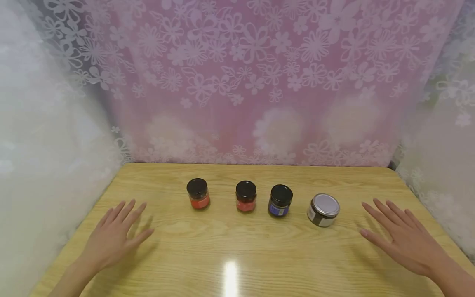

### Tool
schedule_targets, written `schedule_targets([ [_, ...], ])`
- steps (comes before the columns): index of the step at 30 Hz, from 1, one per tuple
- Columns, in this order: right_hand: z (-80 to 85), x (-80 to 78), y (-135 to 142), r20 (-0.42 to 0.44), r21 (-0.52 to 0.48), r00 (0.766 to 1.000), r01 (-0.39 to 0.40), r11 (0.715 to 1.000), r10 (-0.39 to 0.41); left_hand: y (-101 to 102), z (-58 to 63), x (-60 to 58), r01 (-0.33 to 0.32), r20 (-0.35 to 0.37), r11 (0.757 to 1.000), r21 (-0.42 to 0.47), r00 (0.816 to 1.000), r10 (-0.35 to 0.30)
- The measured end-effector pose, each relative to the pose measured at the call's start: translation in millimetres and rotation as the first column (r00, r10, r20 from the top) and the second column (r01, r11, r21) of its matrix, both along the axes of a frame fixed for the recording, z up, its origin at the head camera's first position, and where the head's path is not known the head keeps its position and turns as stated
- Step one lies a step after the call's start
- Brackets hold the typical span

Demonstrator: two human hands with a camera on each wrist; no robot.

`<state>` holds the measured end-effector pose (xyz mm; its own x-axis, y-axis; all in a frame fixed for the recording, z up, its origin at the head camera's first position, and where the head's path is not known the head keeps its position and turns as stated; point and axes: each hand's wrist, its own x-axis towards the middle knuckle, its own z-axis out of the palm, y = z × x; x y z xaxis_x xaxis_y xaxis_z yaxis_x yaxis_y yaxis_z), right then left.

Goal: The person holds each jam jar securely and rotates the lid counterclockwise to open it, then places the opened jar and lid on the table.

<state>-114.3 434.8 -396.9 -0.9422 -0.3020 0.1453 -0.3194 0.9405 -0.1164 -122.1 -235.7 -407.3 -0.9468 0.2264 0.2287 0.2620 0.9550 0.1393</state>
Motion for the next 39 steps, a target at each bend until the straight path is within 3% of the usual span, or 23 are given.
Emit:
schedule_targets([
  [9,9.2,-7.7,-8.3,-0.023,0.029,1.000,-0.020,0.999,0.020,-0.8,6.0,-0.9,0.012,-0.019,1.000,0.002,1.000,-0.012],
  [24,29.7,-12.3,-29.7,-0.013,0.009,0.999,-0.037,0.999,0.037,5.7,7.6,-13.9,0.060,-0.055,0.998,-0.012,0.997,-0.060],
  [30,35.2,-13.7,-42.0,-0.035,0.011,0.996,-0.082,0.997,0.082,5.3,12.2,-18.8,0.091,-0.094,0.996,-0.021,0.991,-0.092],
  [39,40.2,-20.1,-57.2,-0.077,0.019,0.991,-0.112,0.993,0.114,11.1,13.0,-23.8,0.110,-0.063,0.993,-0.033,0.992,-0.112],
])
